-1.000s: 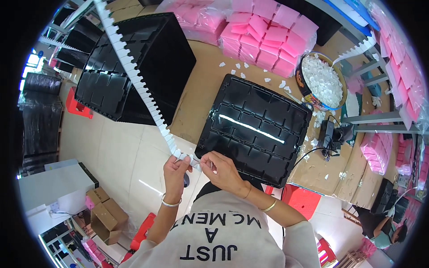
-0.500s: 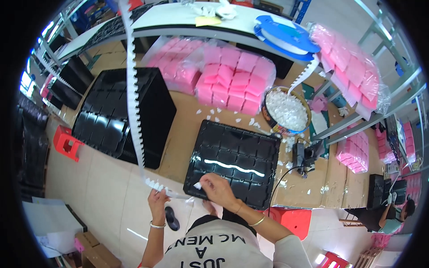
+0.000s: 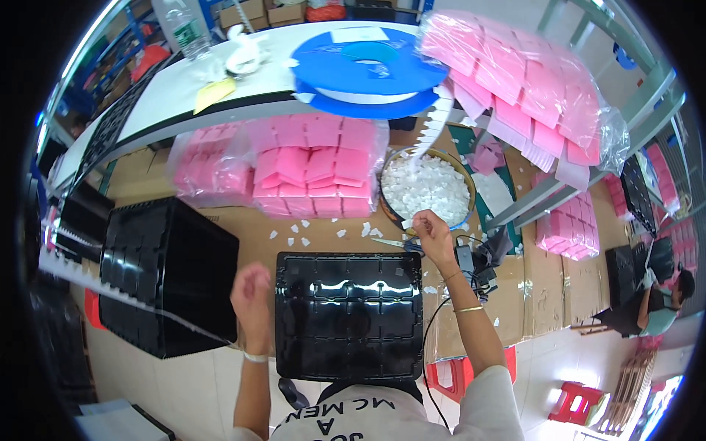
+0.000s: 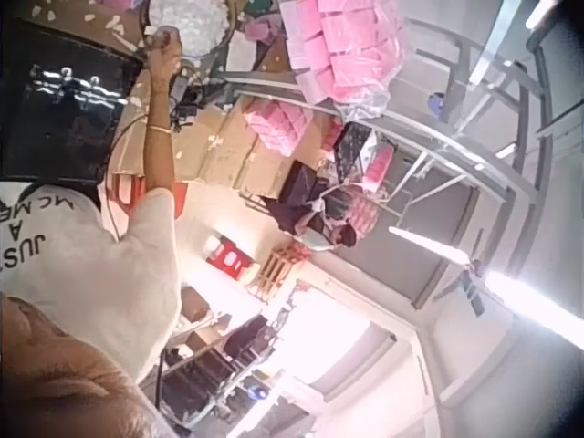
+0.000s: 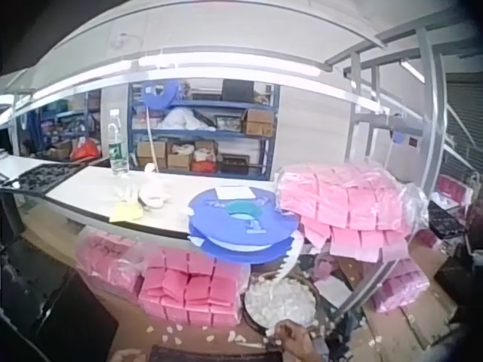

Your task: The person inserts small white components into the grid of a black plastic tray by hand.

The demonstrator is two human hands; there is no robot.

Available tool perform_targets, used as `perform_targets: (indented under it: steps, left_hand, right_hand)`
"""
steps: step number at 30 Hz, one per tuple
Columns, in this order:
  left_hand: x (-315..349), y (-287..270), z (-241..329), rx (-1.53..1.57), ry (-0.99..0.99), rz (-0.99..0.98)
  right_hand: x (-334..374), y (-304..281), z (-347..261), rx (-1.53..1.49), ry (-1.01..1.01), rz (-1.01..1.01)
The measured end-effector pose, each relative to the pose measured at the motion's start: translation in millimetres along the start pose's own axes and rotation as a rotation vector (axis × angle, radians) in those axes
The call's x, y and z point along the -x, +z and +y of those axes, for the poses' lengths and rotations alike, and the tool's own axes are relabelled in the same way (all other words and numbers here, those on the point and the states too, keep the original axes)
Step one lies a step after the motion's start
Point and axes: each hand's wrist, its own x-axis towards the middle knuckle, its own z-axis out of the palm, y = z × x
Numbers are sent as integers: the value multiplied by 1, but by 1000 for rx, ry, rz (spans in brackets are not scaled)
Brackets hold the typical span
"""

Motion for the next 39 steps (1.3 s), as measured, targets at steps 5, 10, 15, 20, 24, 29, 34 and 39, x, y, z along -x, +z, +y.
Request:
perform_targets:
  steps: [5, 10, 15, 20, 24, 29, 34, 39]
  left_hand:
    - [-157, 16, -20, -31, 254, 51]
    - [-277, 45, -21, -256, 356, 102]
    - [-382, 45, -41, -329, 444, 13]
    - [-491, -2, -46, 527, 160, -240]
    - [-453, 81, -74, 940, -214, -60]
    - [-490, 2, -59, 1095, -127, -542]
    - [-452, 41, -106, 130, 368, -106]
    - [-421, 57, -96, -210, 98, -117]
  right_hand:
    - [21, -28, 1, 178, 139, -76]
    - [59, -74, 42, 152, 214, -182]
    - [67, -76, 36, 294, 51, -76]
    - [40, -36, 20, 107, 9, 100]
    - [11, -31, -25, -184, 228, 109]
    - [-57, 52, -84, -677, 82, -83]
    - [-142, 102, -75, -728, -257, 49]
    - [-222, 133, -18, -483, -358, 80]
